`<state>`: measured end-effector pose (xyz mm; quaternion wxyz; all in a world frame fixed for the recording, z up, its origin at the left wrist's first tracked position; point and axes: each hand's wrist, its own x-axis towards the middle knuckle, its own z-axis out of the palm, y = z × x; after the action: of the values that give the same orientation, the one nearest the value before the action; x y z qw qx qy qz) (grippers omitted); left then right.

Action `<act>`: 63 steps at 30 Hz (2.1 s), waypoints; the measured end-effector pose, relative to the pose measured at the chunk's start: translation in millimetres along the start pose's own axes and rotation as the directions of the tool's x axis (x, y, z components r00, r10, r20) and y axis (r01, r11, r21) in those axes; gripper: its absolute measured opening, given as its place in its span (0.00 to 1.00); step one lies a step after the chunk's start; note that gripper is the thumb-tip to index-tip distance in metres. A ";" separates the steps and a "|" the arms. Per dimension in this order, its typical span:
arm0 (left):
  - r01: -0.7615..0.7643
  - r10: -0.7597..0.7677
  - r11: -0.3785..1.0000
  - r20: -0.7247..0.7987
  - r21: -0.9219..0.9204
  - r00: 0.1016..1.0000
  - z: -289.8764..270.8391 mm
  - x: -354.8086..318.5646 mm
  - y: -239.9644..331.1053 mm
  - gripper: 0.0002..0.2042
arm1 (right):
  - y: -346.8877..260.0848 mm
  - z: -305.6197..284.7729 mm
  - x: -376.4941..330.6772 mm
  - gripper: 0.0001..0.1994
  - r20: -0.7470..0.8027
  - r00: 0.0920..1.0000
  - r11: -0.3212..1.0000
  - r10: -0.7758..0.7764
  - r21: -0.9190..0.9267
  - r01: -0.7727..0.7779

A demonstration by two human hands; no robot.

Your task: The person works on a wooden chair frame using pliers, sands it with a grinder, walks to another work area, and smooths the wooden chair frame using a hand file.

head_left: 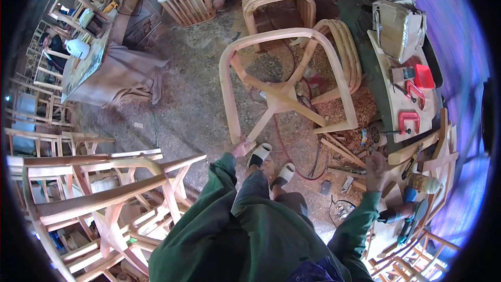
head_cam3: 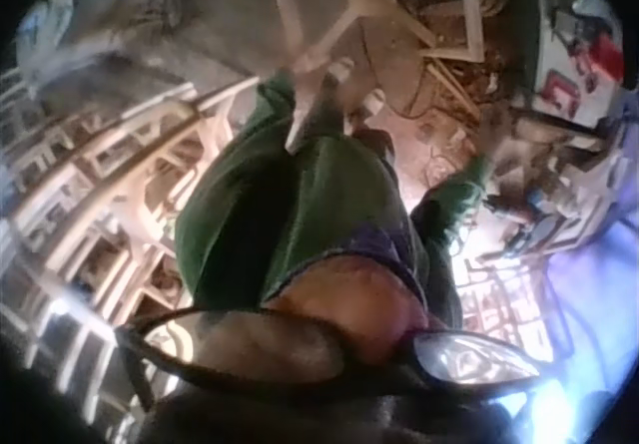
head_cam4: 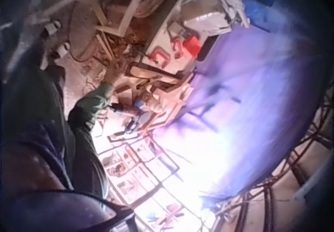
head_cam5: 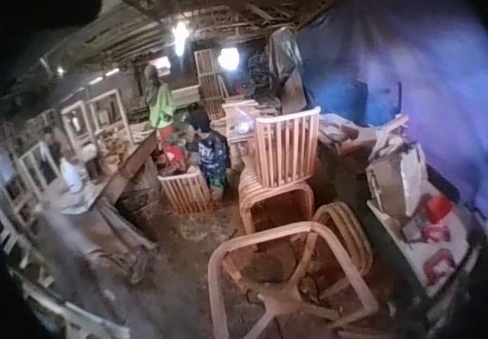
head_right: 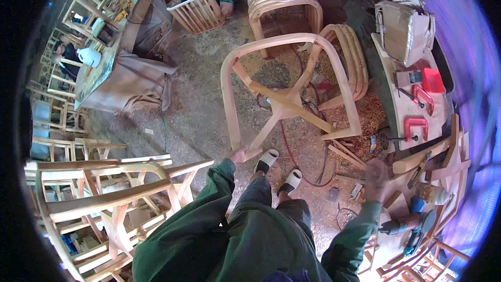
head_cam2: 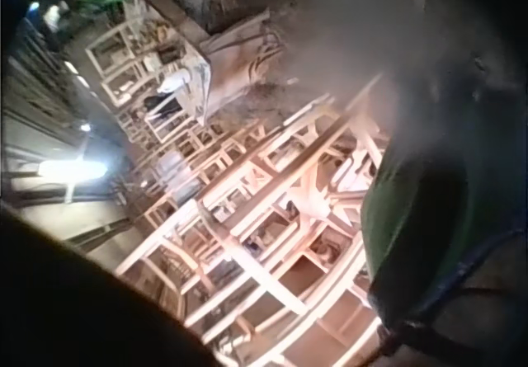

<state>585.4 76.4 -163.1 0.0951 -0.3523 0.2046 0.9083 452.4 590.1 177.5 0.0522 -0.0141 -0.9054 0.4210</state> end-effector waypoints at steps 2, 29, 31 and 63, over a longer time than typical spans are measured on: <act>-0.118 0.162 0.917 -0.087 0.382 0.983 67.7 -23.2 -2.3 0.13 | 37.4 16.5 6.3 0.18 0.044 0.971 0.970 0.233 0.064 -0.236; -0.011 0.248 0.707 -0.233 0.707 0.940 139.0 18.8 151.2 0.24 | 108.4 231.6 77.8 0.19 0.270 0.868 0.878 0.418 0.125 -0.462; 0.000 0.203 0.740 -0.223 0.673 0.953 124.5 28.0 151.9 0.25 | 117.2 248.7 42.4 0.19 0.369 0.861 0.916 0.350 0.058 -0.398; 0.021 0.779 -0.012 -0.004 1.000 0.627 4.7 -24.3 36.4 0.38 | 107.6 -249.8 -115.3 0.33 -0.654 0.752 0.783 0.089 -0.420 -0.458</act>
<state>588.9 45.1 -132.4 -0.0490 -0.3813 0.8499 0.3603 591.7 841.6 245.7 0.2645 -0.3006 -0.9091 0.1146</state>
